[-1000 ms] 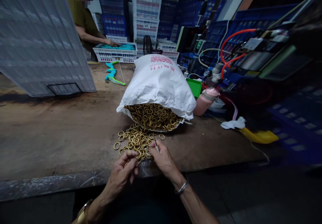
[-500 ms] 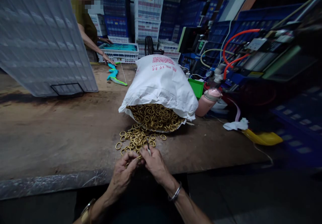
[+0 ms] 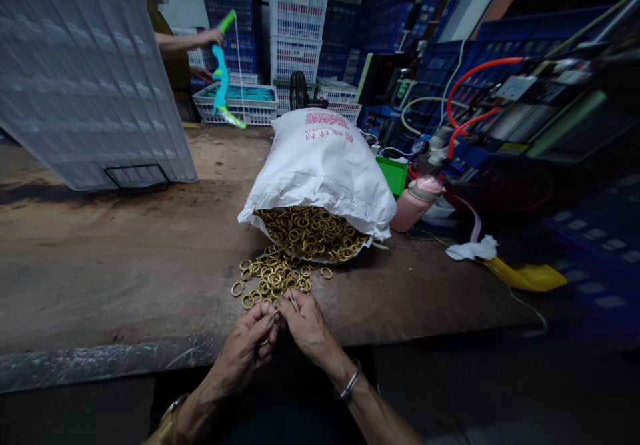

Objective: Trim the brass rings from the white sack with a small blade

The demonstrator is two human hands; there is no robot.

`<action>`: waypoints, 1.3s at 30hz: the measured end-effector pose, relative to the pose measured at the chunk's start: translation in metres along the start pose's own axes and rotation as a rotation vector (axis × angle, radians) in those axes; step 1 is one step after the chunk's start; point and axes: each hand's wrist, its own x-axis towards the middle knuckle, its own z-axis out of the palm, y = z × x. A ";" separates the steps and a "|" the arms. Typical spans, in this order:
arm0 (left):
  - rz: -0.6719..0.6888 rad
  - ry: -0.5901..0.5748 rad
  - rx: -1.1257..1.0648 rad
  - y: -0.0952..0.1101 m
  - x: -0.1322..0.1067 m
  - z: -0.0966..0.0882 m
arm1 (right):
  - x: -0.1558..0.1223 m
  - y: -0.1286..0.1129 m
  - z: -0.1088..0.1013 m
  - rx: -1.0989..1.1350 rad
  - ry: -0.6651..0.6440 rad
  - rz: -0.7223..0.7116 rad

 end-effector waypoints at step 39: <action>0.039 0.096 -0.207 0.024 -0.008 0.001 | -0.004 0.040 -0.039 -0.819 0.159 0.011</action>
